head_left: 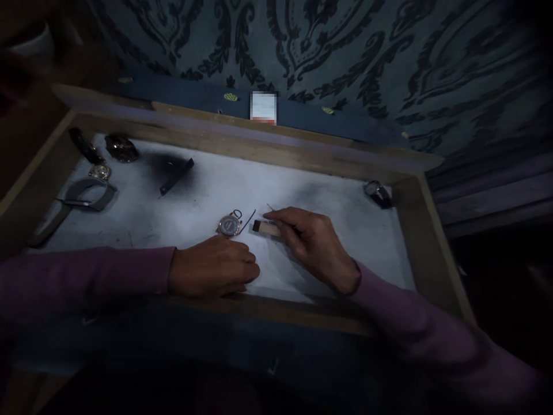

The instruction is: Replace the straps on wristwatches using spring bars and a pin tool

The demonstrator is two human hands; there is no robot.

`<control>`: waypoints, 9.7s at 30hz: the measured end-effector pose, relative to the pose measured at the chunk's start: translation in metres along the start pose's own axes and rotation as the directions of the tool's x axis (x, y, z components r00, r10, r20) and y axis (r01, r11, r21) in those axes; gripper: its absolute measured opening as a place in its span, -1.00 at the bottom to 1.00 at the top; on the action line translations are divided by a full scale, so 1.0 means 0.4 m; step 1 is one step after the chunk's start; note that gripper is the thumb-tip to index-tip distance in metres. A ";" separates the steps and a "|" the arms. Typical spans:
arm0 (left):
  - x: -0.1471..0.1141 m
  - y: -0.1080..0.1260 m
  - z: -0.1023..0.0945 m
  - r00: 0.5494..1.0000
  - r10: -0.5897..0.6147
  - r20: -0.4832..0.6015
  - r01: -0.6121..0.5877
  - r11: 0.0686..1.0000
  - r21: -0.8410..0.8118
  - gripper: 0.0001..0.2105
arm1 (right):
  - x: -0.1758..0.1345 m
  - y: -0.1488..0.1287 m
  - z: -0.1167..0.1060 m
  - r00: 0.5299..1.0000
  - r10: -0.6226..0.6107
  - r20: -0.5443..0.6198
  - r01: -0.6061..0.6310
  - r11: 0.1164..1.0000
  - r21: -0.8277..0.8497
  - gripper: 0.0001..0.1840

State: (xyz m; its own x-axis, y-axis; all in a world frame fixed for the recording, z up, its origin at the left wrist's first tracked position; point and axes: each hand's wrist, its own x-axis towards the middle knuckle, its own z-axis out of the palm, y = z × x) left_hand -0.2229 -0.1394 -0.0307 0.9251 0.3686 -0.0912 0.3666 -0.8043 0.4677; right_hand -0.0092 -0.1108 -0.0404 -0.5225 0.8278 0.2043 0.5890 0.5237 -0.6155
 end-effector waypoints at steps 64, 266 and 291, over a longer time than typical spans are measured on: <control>0.029 -0.030 -0.027 0.994 -0.018 -0.108 0.000 0.987 -0.163 -0.91 | 0.030 0.037 -0.017 0.982 0.187 -0.030 -0.178 0.967 0.184 -0.69; 0.020 -0.075 -0.057 0.809 -0.573 -0.131 0.094 0.346 -0.933 -0.84 | 0.036 -0.023 0.005 0.816 0.496 0.298 -0.516 0.391 0.762 -0.63; -0.032 -0.105 -0.085 0.884 -0.458 -0.094 0.409 0.854 -0.321 -0.88 | 0.039 -0.016 0.006 0.830 0.434 0.350 -0.524 0.393 0.756 -0.69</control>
State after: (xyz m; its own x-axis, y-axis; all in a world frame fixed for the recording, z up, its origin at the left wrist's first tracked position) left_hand -0.2535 -0.0943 -0.0193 0.6402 0.7383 -0.2123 0.6597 -0.3867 0.6444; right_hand -0.0225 -0.1017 -0.0353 -0.3936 0.8442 -0.3638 0.0395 -0.3799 -0.9242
